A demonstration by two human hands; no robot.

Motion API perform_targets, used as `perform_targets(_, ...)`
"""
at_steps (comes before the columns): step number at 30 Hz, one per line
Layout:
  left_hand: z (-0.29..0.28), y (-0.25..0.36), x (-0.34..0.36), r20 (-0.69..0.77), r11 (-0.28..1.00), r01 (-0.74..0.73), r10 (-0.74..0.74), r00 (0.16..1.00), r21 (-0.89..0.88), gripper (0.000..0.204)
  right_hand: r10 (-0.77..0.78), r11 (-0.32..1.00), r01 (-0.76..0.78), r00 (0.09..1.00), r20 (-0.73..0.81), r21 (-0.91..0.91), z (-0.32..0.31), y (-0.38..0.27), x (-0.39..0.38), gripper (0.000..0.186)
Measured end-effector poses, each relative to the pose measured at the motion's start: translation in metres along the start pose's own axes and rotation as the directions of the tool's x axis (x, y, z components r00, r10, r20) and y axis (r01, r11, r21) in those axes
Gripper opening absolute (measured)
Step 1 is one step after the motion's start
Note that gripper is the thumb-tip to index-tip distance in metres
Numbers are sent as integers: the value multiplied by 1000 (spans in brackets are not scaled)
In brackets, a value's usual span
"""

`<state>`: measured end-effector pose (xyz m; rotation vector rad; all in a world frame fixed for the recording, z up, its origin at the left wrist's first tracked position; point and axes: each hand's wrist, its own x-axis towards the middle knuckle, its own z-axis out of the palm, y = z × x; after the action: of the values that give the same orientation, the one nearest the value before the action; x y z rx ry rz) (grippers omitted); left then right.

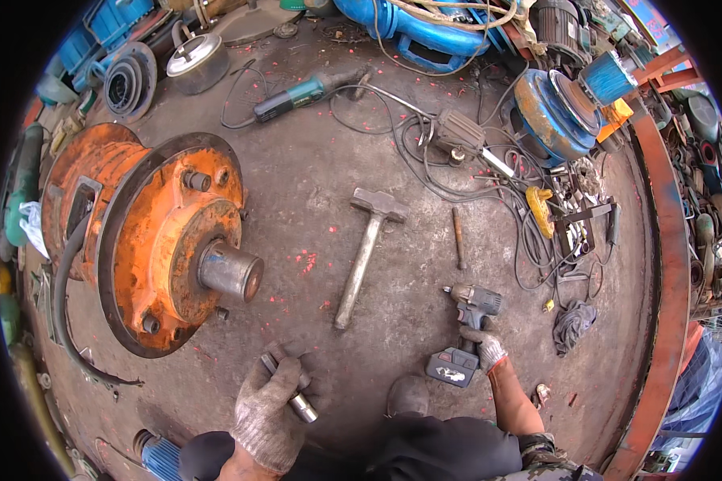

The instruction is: The person uses a cordless impact driver to remove bolts from a large orange mechanical part, then uses a hammer to tap the part. The person continues to remove and install bolts using the impact driver.

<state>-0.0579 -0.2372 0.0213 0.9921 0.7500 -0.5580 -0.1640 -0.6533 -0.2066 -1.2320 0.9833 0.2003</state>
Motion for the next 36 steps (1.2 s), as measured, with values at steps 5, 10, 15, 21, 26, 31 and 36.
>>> perform_targets(5, -3, -4, 3, -2, 997, -26, 26, 1000, -67, 32, -135, 959, 31, 923, 360, 282, 80, -32, -51, 42)
perform_targets(10, -15, -8, 11, 43, 937, -88, 109, 993, -337, 24, -209, 934, -56, 717, 665, 354, 150, -38, -70, 48)
perform_targets(15, -34, -3, 8, 11, 902, -216, 238, 971, -374, 24, -87, 971, -129, 588, 804, 200, 194, -34, -93, 69)
perform_targets(21, -51, 7, 2, -76, 876, -245, 236, 969, -414, 20, 7, 997, -65, 530, 848, 32, 227, -23, -92, 69)
perform_targets(26, -69, 9, 3, -18, 845, -302, 328, 945, -442, 27, -112, 969, 246, 387, 915, 15, 264, -36, -121, 60)
perform_targets(31, -65, 16, -8, -65, 853, -293, 295, 953, -432, 25, -94, 891, 453, 137, 986, 22, 267, -19, -108, 64)
perform_targets(36, -81, 23, -12, -174, 814, -374, 331, 927, -445, 26, -111, 677, 735, 47, 993, 41, 287, -10, -100, 56)
